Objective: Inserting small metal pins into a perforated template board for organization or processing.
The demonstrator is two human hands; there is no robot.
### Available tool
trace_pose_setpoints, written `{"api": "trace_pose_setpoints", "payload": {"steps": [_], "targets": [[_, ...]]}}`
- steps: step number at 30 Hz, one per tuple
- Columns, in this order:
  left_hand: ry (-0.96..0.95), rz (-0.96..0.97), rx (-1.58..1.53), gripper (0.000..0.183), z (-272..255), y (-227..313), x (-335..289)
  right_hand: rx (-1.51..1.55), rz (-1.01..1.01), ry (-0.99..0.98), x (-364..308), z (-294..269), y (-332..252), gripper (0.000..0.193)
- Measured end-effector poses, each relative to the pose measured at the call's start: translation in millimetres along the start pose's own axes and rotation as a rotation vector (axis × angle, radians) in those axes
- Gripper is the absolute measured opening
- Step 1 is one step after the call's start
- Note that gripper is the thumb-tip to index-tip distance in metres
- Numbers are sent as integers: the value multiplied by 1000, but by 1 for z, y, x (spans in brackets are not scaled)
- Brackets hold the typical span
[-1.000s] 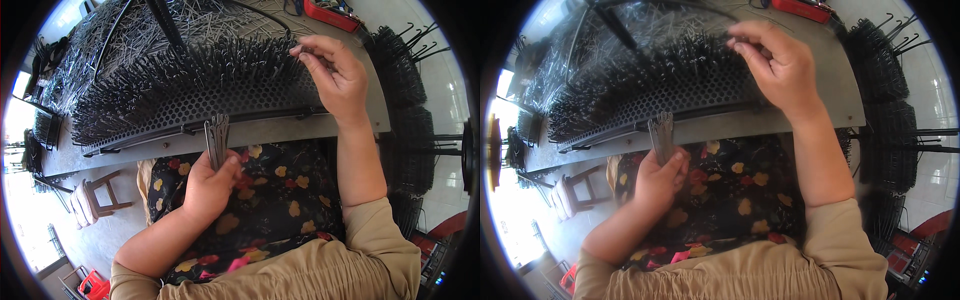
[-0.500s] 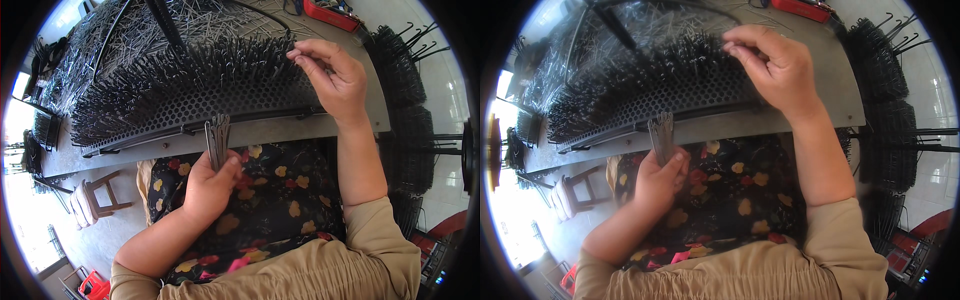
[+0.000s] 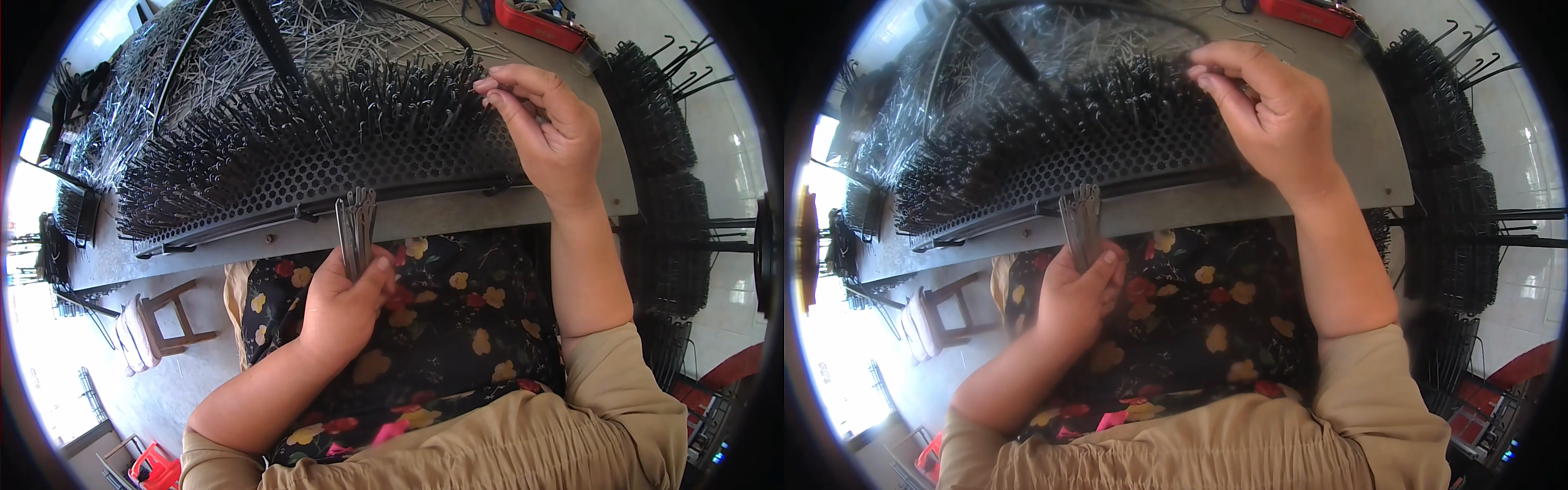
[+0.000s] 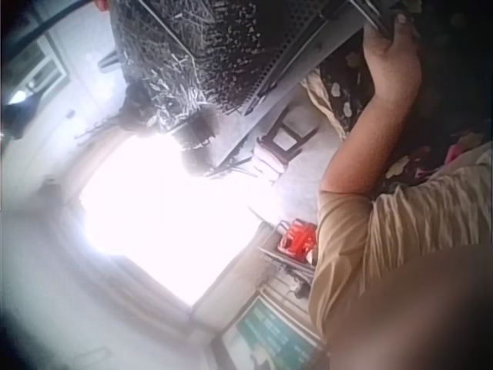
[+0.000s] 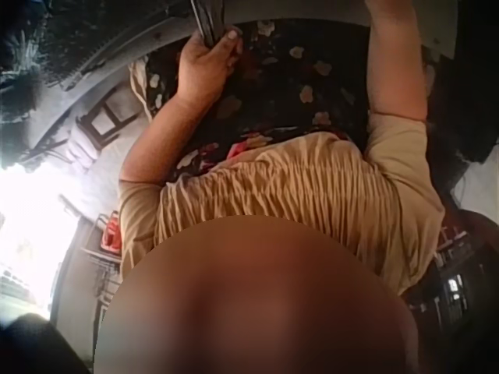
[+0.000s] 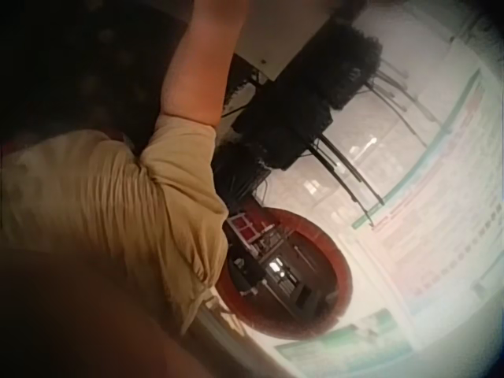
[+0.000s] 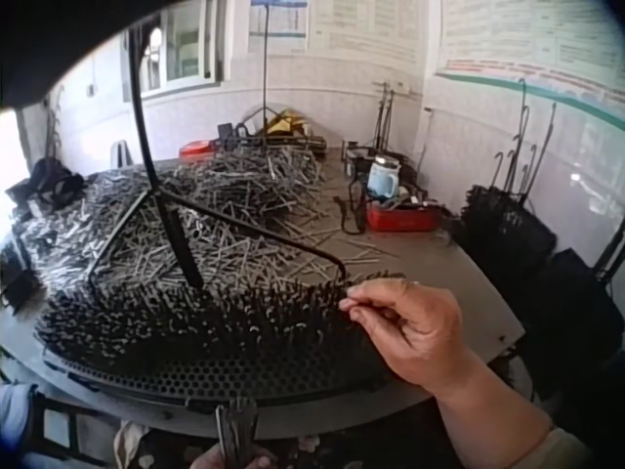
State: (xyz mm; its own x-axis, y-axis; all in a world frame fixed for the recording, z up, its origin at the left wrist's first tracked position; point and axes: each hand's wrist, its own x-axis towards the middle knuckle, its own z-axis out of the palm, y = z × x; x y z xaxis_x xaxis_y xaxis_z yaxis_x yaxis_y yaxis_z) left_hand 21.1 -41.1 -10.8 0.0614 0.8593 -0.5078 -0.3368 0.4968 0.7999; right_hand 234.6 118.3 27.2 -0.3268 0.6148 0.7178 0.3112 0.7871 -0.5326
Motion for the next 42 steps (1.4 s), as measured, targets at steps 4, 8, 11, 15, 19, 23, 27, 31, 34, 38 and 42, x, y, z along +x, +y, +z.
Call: {"api": "trace_pose_setpoints", "payload": {"steps": [4, 8, 11, 15, 19, 23, 27, 31, 34, 38, 42], "targets": [[-1, 0, 6, 5, 0, -1, 0, -79, 6, 15, -2, 0, 2, 16], [8, -10, 17, 6, 0, -1, 0, -162, 90, 19, -4, -1, 2, 13], [5, -10, 24, 6, -1, 0, 0, -315, -31, -1, -5, -4, 8, 15], [-6, -46, 67, 8, -2, 2, 1, -363, -20, -30, -2, -6, 10, 17], [-32, -122, 41, 16, 0, 4, 1, -208, 42, -18, -1, -4, 19, 18], [-40, -140, 3, 20, -1, 7, -2, -81, 82, -50, 1, -9, 11, 17], [-90, -113, -37, 22, -9, 9, -6, -96, 29, -121, -3, -16, 11, 18], [-106, -106, -60, 19, -15, 10, -10, -137, 43, -15, -13, -12, 4, 17], [-133, -89, -89, 16, -23, 9, -15, -4, 145, 62, -22, 11, -29, 15], [-150, -21, -134, 15, -26, 14, -22, -139, 175, -69, -19, 35, -67, 16], [-112, 36, -164, 15, -39, 19, -30, -284, 116, 105, -15, 39, -63, 15]]}}
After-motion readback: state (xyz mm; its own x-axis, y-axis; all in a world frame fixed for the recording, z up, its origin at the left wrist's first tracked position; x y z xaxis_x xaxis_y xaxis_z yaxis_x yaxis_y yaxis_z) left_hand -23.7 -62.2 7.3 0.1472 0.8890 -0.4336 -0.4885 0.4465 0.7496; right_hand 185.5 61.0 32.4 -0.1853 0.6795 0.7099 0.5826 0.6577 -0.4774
